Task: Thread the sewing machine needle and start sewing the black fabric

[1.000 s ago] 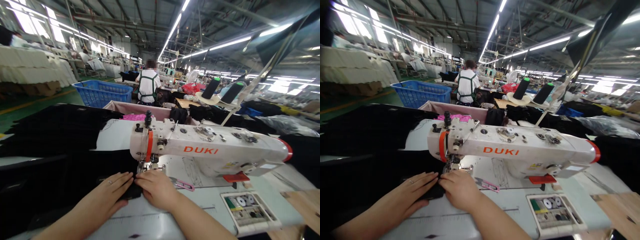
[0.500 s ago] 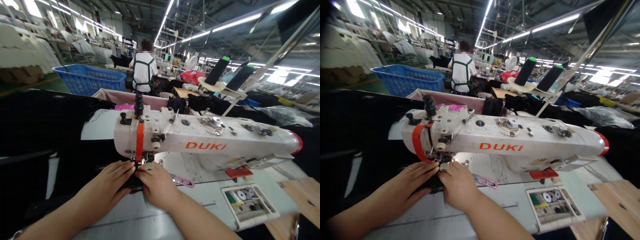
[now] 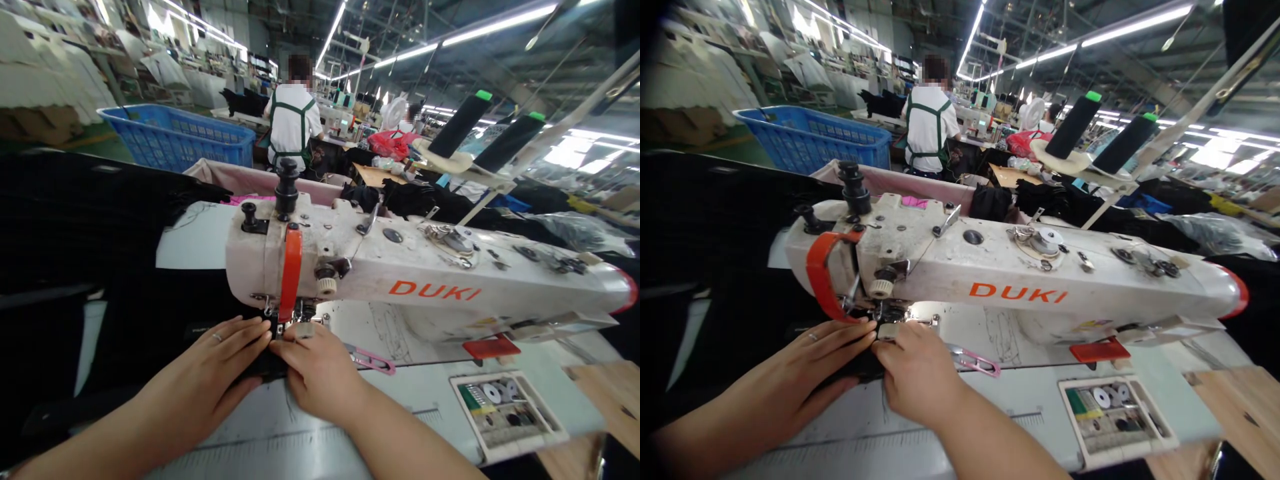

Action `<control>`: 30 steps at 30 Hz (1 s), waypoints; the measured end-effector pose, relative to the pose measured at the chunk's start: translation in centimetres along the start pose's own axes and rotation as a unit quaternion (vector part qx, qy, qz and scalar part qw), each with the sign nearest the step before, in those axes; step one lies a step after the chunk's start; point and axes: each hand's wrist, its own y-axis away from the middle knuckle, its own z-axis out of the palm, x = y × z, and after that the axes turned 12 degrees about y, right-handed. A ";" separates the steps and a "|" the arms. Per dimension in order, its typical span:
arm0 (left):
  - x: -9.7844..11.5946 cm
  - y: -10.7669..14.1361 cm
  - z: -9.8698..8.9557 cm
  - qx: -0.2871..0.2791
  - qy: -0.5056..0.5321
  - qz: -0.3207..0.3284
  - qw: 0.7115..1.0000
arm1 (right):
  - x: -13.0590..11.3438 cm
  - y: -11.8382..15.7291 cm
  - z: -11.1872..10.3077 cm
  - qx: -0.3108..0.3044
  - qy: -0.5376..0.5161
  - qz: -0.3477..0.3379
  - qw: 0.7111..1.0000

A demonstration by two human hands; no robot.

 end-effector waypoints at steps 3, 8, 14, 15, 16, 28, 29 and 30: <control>-0.2 0.0 0.0 -0.010 -0.015 0.005 1.000 | 0.0 -0.2 0.1 0.003 0.005 0.005 1.000; -0.6 0.0 -0.1 -0.020 -0.011 -0.005 1.000 | 0.1 -0.2 -0.2 0.035 -0.002 -0.005 0.999; -0.3 0.7 0.1 0.003 -0.022 -0.004 1.000 | 1.0 -0.3 -1.0 0.127 0.018 0.092 0.987; -0.2 0.8 0.0 0.008 -0.033 0.014 0.999 | 1.1 -0.4 -1.0 0.119 0.026 0.101 0.987; 0.0 0.8 0.0 0.007 -0.046 0.037 0.998 | 1.2 -0.4 -1.0 0.109 0.034 0.104 0.988; -0.1 -0.2 -0.7 0.007 0.037 0.035 0.999 | 1.3 -0.5 -0.5 0.096 0.051 0.101 0.989; -0.3 -0.2 -0.6 0.005 0.043 0.027 0.999 | 1.3 -0.5 -0.5 0.097 0.049 0.100 0.989; -0.4 -0.2 -0.4 0.003 0.045 0.024 0.999 | 1.3 -0.5 -0.5 0.098 0.048 0.101 0.989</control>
